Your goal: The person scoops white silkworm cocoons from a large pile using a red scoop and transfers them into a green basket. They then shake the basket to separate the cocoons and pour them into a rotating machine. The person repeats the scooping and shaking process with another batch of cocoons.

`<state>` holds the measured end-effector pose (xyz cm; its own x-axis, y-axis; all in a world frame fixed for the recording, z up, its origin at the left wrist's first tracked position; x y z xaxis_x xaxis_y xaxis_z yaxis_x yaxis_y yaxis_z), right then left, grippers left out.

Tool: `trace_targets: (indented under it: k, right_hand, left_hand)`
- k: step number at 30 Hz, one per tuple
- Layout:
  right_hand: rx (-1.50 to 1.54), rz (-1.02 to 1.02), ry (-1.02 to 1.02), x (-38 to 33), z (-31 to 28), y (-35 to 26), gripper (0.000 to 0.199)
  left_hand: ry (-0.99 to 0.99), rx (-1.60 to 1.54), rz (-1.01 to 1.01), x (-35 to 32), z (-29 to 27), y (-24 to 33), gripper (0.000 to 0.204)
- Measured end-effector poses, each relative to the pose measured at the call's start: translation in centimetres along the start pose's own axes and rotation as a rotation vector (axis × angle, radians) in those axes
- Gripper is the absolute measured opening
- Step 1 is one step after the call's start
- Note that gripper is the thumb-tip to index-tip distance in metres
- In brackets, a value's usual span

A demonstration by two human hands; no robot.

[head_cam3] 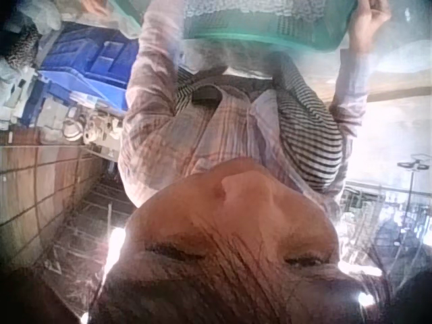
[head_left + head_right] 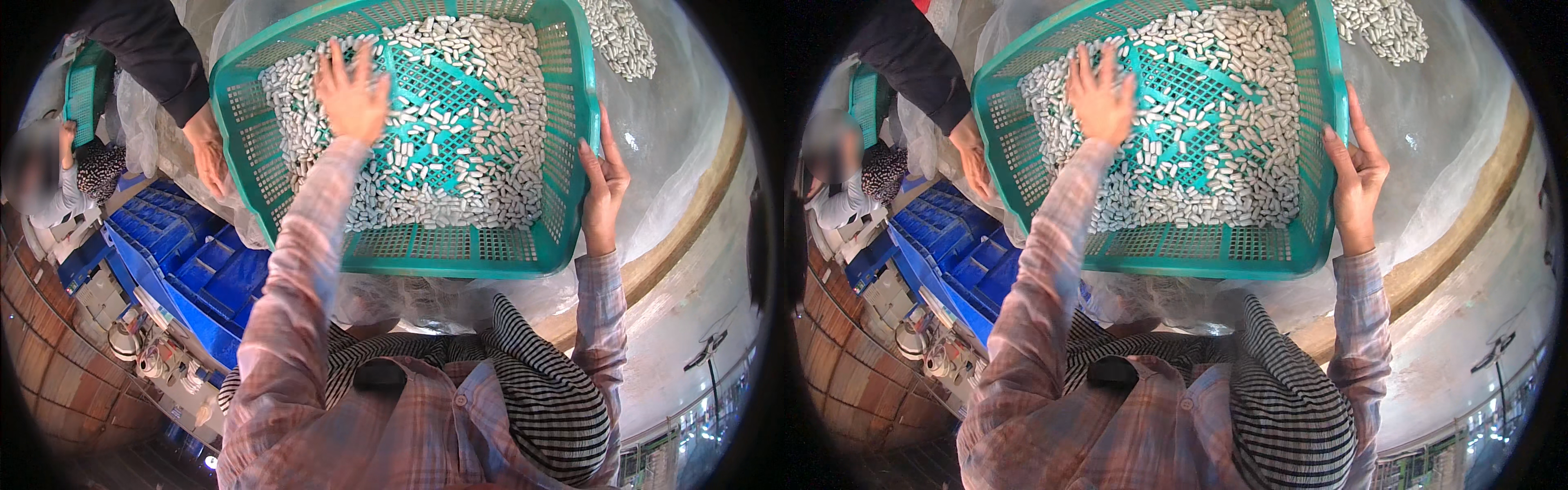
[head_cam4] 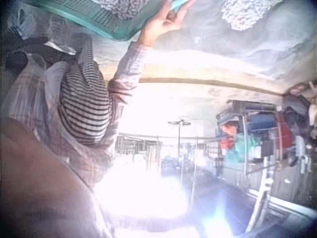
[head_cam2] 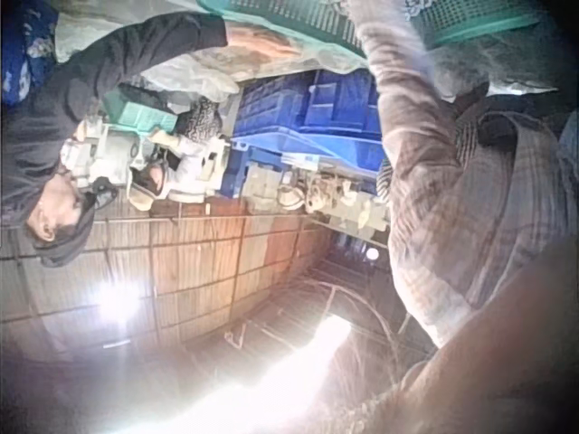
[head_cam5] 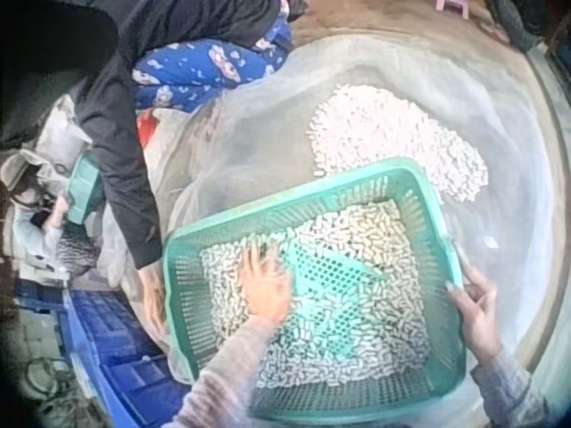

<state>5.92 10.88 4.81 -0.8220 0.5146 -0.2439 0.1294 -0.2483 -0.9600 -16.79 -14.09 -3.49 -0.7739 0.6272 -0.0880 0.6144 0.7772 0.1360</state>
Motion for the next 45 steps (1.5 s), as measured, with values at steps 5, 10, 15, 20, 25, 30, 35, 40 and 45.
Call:
trace_targets:
  k: [5, 10, 15, 20, 25, 30, 35, 40, 45]
  right_hand:
    - [-0.09, -0.034, -0.019, 0.1, 0.0, 0.7, 0.053]
    - [-0.067, -0.009, -0.008, -0.1, -0.2, 0.5, 0.052]
    - [-0.119, -0.115, -0.017, 0.2, -0.3, 0.9, 0.049]
    - [-0.15, -0.103, -0.021, -0.1, 0.0, 0.4, 0.049]
    - [-0.255, -0.132, -0.013, -0.1, -0.8, 0.9, 0.049]
    - [-0.374, -0.169, -0.044, -0.2, -0.1, 0.7, 0.05]
    - [-0.606, -0.26, -0.091, 0.6, -0.2, 1.1, 0.049]
    - [-1.254, 0.01, -0.116, 1.7, -7.0, 0.4, 0.05]
    - [-1.631, -0.493, -0.449, 2.0, -0.7, -4.8, 0.056]
  left_hand:
    - [-0.034, -0.165, 0.17, 0.2, 3.2, 15.6, 0.073]
    - [-0.444, -0.284, 0.659, -9.2, 1.4, 13.4, 0.069]
    - [-0.693, -0.155, 0.747, -14.7, -7.2, 3.0, 0.067]
    - [-0.158, -0.012, 0.11, -16.1, -15.0, -7.2, 0.091]
    - [-0.176, -0.352, -0.337, -15.6, -14.9, -10.8, 0.101]
    - [-0.11, -0.393, -0.353, -17.6, -12.7, -15.2, 0.072]
    - [0.047, -0.577, -0.354, -18.6, -13.0, -15.2, 0.051]
    - [0.039, -0.9, -0.217, -17.4, -24.2, -5.8, 0.068]
    - [0.106, -0.713, -0.123, -16.7, -25.4, -7.2, 0.071]
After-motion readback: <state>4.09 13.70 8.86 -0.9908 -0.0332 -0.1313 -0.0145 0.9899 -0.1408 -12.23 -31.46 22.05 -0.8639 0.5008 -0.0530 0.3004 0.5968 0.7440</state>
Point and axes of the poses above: each hand's wrist, its own x-axis towards the middle knuckle, its own z-axis out of the palm, y = z × x, the point moved 1 cm from there along x, towards the middle knuckle, and after that the axes turned 11 degrees about -y, right-handed, at the moved point
